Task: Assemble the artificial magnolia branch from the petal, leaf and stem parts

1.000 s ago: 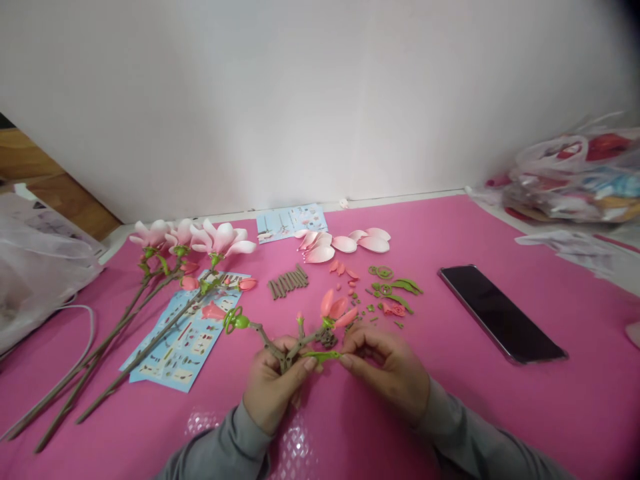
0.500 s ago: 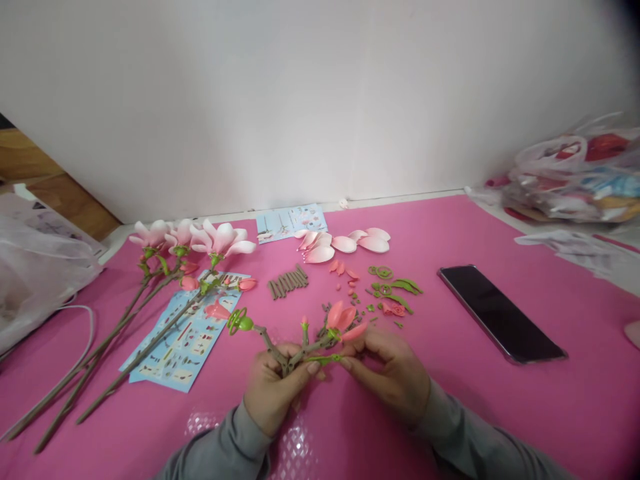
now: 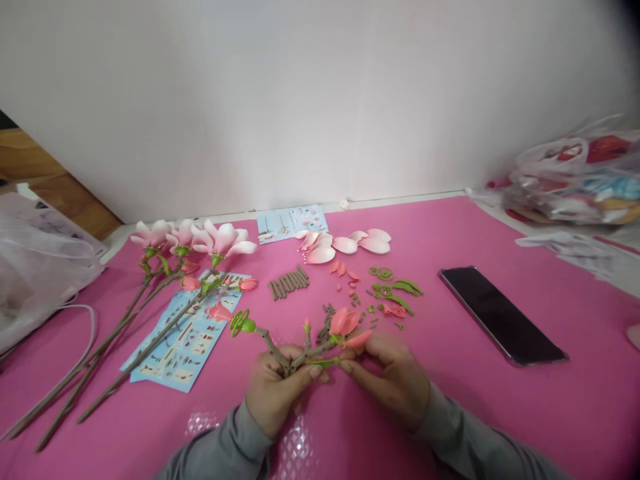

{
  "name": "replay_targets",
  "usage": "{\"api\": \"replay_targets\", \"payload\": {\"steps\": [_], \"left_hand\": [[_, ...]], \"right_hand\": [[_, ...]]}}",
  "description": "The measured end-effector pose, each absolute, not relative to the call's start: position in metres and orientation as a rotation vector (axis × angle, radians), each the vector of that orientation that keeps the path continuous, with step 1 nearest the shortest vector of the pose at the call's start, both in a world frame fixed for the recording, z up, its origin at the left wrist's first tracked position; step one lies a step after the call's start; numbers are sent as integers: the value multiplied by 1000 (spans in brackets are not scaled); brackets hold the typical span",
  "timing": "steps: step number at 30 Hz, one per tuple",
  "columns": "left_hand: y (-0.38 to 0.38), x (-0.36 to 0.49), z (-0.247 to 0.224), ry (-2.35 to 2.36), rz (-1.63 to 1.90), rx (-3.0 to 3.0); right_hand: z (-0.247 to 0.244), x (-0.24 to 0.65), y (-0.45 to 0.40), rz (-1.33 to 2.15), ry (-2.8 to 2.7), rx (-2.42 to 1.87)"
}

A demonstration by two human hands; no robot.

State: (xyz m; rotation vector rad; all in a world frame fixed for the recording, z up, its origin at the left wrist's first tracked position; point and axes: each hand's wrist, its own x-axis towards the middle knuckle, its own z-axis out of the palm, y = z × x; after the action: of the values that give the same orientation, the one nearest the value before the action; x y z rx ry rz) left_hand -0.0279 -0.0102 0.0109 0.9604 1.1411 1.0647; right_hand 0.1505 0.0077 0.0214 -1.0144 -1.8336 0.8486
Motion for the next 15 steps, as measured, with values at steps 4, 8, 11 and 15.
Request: {"api": "replay_targets", "payload": {"steps": [4,8,11,15], "left_hand": [[-10,-28,13,1145,1079,1015],[-9,-29,4,1104,1062,974],[-10,-31,-7,1010,1053,874],[-13,-29,-12,997,1021,841]], "right_hand": [[22,150,8,799,-1850,-1005],[21,150,9,913,-1773,-1007],[18,150,9,1265,-1613,-969],[14,151,10,1702,-1411,-843]]}}
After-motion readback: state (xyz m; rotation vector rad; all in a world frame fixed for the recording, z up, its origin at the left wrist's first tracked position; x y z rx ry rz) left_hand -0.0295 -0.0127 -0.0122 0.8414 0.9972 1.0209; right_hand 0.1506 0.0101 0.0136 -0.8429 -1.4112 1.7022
